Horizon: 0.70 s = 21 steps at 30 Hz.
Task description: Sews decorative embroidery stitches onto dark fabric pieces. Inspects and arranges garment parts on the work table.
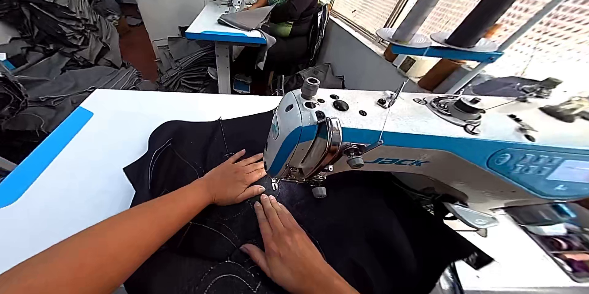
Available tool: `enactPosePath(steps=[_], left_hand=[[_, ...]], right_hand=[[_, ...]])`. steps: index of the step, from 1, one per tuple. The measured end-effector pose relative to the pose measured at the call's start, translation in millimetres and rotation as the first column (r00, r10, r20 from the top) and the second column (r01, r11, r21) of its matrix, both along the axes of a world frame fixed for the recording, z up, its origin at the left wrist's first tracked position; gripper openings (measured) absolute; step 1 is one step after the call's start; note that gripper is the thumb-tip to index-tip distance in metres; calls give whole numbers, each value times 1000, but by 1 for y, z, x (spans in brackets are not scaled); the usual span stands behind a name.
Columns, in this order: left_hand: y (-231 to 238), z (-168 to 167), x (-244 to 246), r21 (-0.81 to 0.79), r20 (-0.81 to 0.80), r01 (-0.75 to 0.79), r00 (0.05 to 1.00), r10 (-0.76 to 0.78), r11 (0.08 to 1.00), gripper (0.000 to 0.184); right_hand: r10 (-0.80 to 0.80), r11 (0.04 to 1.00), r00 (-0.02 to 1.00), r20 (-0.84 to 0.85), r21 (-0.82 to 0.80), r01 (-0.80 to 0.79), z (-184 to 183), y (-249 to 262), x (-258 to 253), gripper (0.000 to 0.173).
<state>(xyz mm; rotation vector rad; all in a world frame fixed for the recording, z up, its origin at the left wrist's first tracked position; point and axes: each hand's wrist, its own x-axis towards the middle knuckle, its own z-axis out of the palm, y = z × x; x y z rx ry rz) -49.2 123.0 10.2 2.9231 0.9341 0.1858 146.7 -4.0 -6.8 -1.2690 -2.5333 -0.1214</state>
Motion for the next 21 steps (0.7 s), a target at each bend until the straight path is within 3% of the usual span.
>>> enactPosePath(steps=[3, 7, 11, 13, 15, 17, 19, 21], left_hand=[[-23, -3, 9, -25, 13, -216, 976, 216, 976, 61], [-54, -5, 27, -39, 7, -488, 872, 489, 872, 66], [-65, -3, 38, -78, -27, -601, 799, 601, 795, 68], [-64, 5, 36, -137, -90, -577, 817, 570, 805, 67], [-56, 17, 22, -171, -177, -441, 893, 413, 881, 63], [-34, 23, -3, -79, -156, -103, 984, 90, 992, 54], [0, 24, -22, 6, -157, 315, 938, -310, 949, 52], [29, 20, -28, 18, -145, 552, 827, -544, 834, 54]], right_hand=[[182, 983, 983, -14, -4, -183, -1, 17, 32, 78], [459, 888, 888, -17, 39, -458, -2, 54, 71, 63], [620, 782, 784, 37, 61, -621, 0, 84, 89, 62], [645, 758, 759, 89, 55, -650, 5, 88, 92, 65], [565, 822, 812, 148, -12, -570, 25, 74, 89, 64], [370, 923, 924, 100, -156, -352, 56, 40, 70, 52], [143, 953, 988, -62, -262, -155, 74, 2, 35, 45], [-64, 920, 988, -138, -392, 4, 73, -23, -7, 60]])
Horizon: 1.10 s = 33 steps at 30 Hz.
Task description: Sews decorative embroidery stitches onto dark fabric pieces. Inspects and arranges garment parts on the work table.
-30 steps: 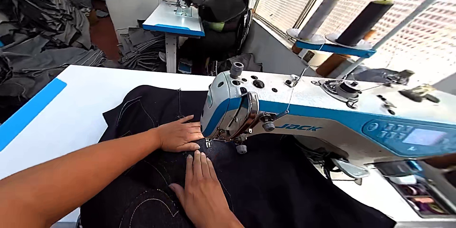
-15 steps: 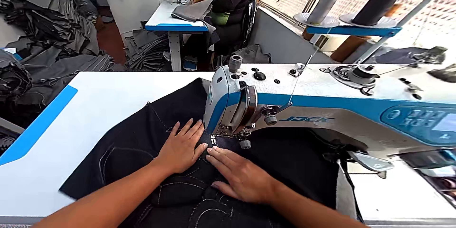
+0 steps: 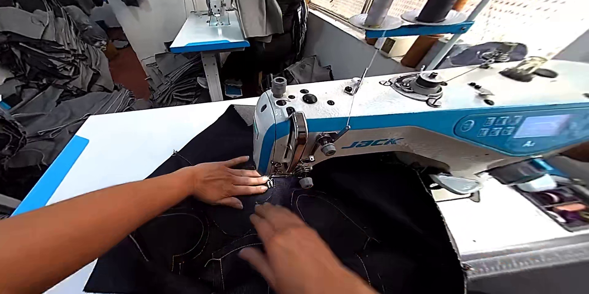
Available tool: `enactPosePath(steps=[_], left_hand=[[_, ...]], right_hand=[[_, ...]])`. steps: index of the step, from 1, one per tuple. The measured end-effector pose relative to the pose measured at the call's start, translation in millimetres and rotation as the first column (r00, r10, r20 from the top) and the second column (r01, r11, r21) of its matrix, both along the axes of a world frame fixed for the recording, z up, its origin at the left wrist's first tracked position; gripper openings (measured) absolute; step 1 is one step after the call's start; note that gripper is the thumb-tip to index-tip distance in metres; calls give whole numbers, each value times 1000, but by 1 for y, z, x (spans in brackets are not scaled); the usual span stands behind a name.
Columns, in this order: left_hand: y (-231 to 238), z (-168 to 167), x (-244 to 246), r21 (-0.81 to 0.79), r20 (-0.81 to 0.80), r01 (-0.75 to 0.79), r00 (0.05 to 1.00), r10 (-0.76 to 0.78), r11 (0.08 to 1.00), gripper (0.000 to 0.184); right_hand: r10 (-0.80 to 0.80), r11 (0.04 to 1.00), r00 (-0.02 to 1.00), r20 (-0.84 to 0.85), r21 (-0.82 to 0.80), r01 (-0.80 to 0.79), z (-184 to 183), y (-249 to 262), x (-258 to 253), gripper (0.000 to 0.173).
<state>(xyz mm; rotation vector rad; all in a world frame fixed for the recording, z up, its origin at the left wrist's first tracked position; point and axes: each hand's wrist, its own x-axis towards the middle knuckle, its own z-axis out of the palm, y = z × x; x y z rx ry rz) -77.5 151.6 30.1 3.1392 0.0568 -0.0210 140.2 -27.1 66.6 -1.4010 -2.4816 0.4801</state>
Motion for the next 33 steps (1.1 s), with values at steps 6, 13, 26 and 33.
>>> enactPosePath(steps=[6, 13, 26, 33], left_hand=[[1, -22, -6, -74, 18, -33, 999, 35, 997, 61], [-41, -25, 1, -137, 23, -297, 953, 303, 945, 64], [-89, -28, 27, -127, 57, -642, 756, 652, 756, 67], [-111, -24, 57, -146, -3, -828, 548, 837, 541, 69]], right_hand=[[-161, 954, 967, 199, 283, 100, -66, -8, -32, 87], [78, 924, 984, 160, 359, -131, -74, 2, 23, 82], [533, 795, 838, 119, 270, -544, -68, 68, 97, 66], [684, 644, 723, 94, 387, -660, -70, 120, 128, 40]])
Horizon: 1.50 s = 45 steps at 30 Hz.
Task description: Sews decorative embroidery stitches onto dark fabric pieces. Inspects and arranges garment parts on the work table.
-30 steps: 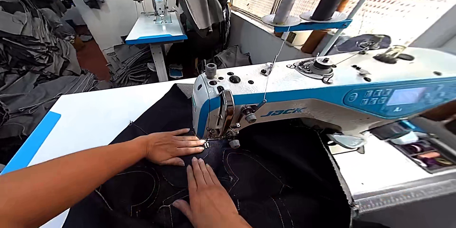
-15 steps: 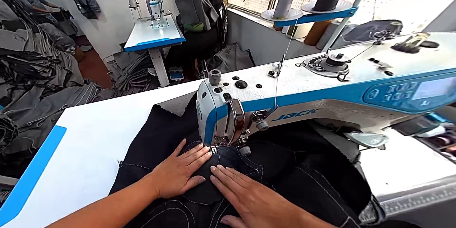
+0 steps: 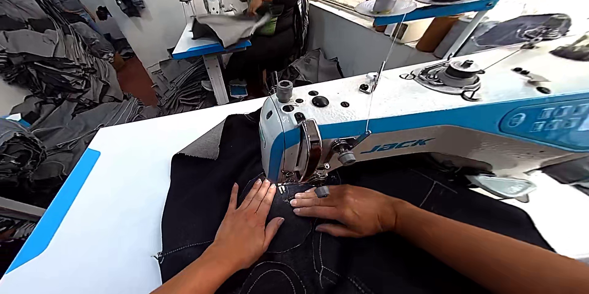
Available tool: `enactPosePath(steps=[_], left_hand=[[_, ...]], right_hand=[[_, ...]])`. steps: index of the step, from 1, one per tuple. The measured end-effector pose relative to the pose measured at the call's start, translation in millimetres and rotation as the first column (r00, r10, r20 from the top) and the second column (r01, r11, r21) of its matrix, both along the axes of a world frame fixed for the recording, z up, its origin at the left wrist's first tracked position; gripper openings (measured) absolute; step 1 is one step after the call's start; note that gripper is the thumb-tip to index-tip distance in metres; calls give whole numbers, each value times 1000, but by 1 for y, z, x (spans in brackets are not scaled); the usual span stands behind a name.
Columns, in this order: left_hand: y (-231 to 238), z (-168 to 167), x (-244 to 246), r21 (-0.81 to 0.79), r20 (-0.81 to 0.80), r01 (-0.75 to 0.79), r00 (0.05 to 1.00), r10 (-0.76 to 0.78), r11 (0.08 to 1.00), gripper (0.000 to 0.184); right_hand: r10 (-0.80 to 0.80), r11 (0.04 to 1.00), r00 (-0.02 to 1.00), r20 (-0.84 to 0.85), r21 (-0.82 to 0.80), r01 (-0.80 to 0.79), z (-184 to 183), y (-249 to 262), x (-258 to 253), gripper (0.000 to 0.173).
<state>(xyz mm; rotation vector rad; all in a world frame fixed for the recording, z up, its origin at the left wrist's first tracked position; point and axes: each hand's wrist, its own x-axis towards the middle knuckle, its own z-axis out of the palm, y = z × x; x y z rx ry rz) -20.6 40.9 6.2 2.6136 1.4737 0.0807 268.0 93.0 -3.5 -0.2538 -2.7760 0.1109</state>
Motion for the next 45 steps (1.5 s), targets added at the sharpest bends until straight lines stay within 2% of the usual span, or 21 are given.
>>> enactPosePath(steps=[3, 7, 9, 14, 20, 22, 24, 25, 27, 28, 30, 33, 39, 45], left_hand=[[-6, -2, 11, 20, -1, -100, 995, 100, 995, 70], [-13, -15, 32, 224, 62, -217, 976, 209, 950, 65], [-17, -17, 43, 276, 79, -281, 960, 270, 919, 64], [-25, -16, 62, 279, 76, -384, 922, 379, 880, 65], [-24, -16, 63, 291, 66, -378, 925, 375, 879, 65], [-23, -18, 62, 331, 83, -364, 930, 358, 871, 65], [-23, -18, 61, 334, 93, -358, 933, 347, 872, 66], [-24, -18, 59, 305, 97, -353, 935, 340, 884, 66], [-24, -13, 51, 219, 102, -303, 952, 287, 927, 68], [-22, -10, 42, 180, 92, -253, 966, 240, 951, 72], [-18, -2, 19, 102, 16, -128, 992, 127, 986, 79], [-21, 4, -2, 2, -62, -41, 997, 41, 999, 83], [-47, -7, 33, 93, 41, -233, 972, 230, 968, 78], [-49, -5, 39, 71, 29, -277, 961, 276, 958, 79]], right_hand=[[36, 998, 999, -19, 44, -35, -1, 20, 6, 36], [54, 996, 998, -25, 78, -52, 7, 33, 8, 34], [57, 995, 997, -53, 90, -52, 8, 37, 6, 34], [27, 992, 997, -74, 122, -18, 15, 41, 4, 31], [24, 991, 997, -75, 132, -14, 19, 38, 3, 29], [-120, 980, 993, -15, 158, 121, 36, 19, -5, 22], [-406, 914, 907, 114, 76, 399, 58, -21, -28, 11], [-508, 845, 835, 212, -62, 531, 65, -41, -41, 18], [-602, 725, 774, 197, -271, 633, 49, -67, -55, 37], [-630, 724, 770, 101, -280, 630, 29, -72, -54, 39], [-607, 792, 788, -104, -163, 589, -7, -70, -41, 34], [-528, 849, 837, -144, -113, 516, -15, -61, -21, 35], [-400, 914, 904, -148, -131, 383, -8, -35, 1, 35], [-376, 924, 915, -147, -139, 357, -6, -30, 2, 35]])
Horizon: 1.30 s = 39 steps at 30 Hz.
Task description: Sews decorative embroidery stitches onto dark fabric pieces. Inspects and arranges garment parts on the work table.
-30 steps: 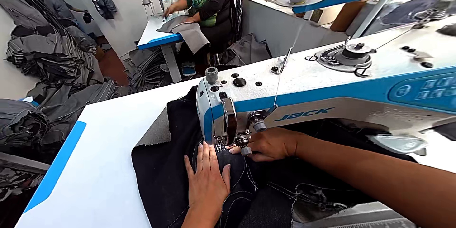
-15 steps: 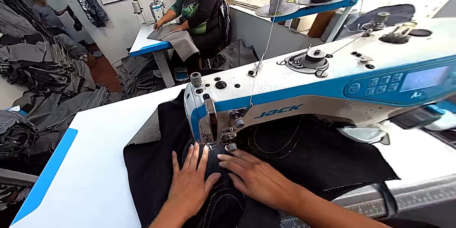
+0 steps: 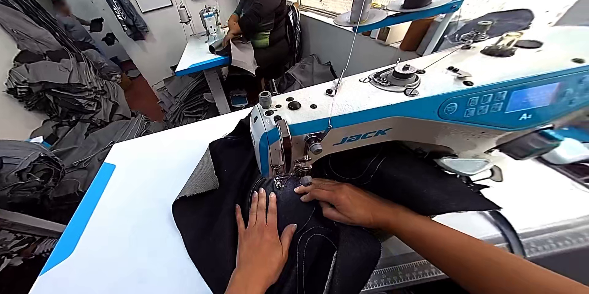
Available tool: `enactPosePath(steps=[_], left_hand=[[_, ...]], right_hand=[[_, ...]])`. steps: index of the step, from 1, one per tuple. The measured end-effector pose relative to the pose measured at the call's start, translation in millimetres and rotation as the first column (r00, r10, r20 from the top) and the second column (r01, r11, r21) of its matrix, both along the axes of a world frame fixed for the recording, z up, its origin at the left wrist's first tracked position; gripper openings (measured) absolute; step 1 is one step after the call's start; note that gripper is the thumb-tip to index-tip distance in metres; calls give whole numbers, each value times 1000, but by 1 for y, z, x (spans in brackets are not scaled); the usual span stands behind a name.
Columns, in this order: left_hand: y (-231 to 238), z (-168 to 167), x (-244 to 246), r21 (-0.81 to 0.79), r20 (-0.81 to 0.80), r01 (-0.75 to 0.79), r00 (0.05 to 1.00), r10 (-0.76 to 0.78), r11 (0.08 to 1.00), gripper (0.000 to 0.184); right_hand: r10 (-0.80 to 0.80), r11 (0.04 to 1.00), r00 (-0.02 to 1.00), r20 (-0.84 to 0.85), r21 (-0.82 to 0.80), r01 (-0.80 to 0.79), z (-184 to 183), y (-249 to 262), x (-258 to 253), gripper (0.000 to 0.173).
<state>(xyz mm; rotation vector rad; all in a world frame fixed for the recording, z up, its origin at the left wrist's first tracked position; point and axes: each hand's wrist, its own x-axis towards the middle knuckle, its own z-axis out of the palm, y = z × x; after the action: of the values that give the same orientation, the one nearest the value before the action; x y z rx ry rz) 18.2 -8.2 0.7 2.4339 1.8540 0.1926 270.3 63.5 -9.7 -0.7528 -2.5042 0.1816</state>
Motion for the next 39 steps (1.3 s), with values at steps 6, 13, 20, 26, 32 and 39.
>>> enactPosePath(steps=[6, 13, 20, 26, 32, 39], left_hand=[[-1, -1, 1, 31, -6, -3, 1000, 3, 1000, 79], [-1, -1, 1, -4, -12, -13, 1000, 13, 1000, 80], [2, 1, 3, -20, -26, -28, 999, 27, 999, 81], [9, -2, 4, 41, -5, -24, 1000, 24, 999, 79], [14, -7, 3, 131, 5, -13, 1000, 12, 991, 79], [16, -8, 2, 160, 11, -4, 1000, 2, 987, 78]], right_hand=[[-24, 1000, 1000, -13, -9, 24, 1, -2, -3, 35], [-25, 1000, 1000, -11, -6, 25, -1, -2, -2, 35], [-57, 998, 998, -38, 0, 57, -2, -1, -5, 34], [-87, 996, 994, -58, 0, 87, 0, 1, -9, 32], [-116, 993, 992, -39, -20, 116, 2, 4, -12, 33], [-121, 992, 992, -41, -31, 120, 3, 3, -13, 32]])
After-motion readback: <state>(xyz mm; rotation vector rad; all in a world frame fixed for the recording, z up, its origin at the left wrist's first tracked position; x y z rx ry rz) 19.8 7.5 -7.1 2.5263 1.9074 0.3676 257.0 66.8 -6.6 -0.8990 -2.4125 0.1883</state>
